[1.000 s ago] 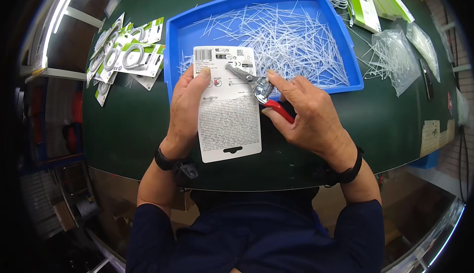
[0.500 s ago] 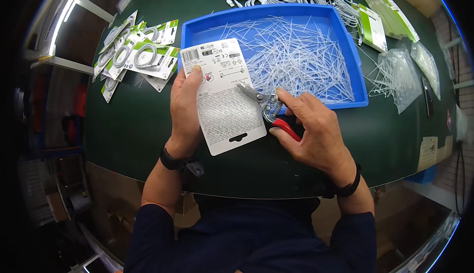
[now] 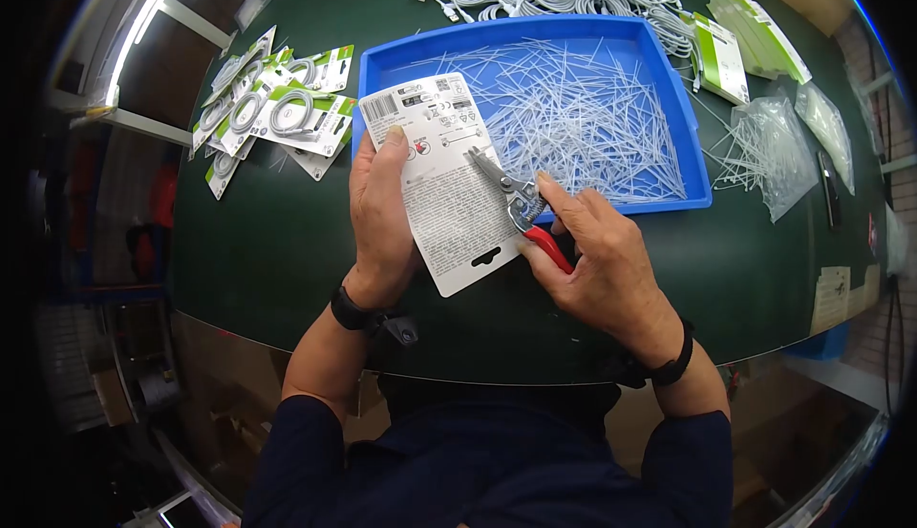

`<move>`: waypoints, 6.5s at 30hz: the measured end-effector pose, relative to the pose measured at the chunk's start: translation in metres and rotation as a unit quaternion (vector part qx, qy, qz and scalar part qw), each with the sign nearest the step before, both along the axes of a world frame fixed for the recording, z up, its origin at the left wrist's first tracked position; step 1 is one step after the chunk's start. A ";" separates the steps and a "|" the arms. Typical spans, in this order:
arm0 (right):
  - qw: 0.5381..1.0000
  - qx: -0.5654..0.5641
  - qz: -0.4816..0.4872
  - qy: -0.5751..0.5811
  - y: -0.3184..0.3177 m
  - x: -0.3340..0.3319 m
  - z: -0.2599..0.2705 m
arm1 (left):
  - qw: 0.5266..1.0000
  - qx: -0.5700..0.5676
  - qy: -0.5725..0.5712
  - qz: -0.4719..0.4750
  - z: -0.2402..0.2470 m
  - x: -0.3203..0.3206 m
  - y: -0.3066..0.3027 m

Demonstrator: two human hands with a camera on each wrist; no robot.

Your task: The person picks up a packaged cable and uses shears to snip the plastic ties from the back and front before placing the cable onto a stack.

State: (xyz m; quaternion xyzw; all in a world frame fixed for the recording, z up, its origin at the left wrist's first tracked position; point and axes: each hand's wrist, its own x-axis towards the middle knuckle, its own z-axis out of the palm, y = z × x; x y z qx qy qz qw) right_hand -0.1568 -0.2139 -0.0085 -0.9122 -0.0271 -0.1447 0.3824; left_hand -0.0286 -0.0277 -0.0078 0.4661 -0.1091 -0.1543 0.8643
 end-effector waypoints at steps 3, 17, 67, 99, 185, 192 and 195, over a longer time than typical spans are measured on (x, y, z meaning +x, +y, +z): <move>0.999 0.022 -0.009 0.025 -0.003 -0.003 0.001 | 1.000 0.002 -0.007 0.011 -0.007 0.001 -0.003; 0.997 0.049 0.057 0.005 0.006 -0.003 0.007 | 0.997 0.029 -0.049 0.054 -0.005 -0.011 -0.016; 0.990 0.043 0.136 -0.005 0.027 0.020 0.066 | 0.930 -0.197 0.001 -0.309 -0.007 0.065 0.031; 0.990 0.087 0.062 -0.094 0.018 0.022 0.062 | 0.876 -0.253 0.103 -0.397 -0.056 0.051 0.004; 0.992 0.101 -0.014 -0.072 -0.054 0.041 -0.010 | 0.448 0.708 -0.545 0.039 -0.015 0.148 0.188; 0.997 0.025 -0.032 -0.058 -0.050 0.038 -0.004 | 0.420 0.677 -0.592 0.124 -0.012 0.159 0.194; 0.998 0.034 -0.013 -0.041 -0.048 0.036 -0.002 | 0.465 0.643 -0.582 0.179 0.027 0.145 0.178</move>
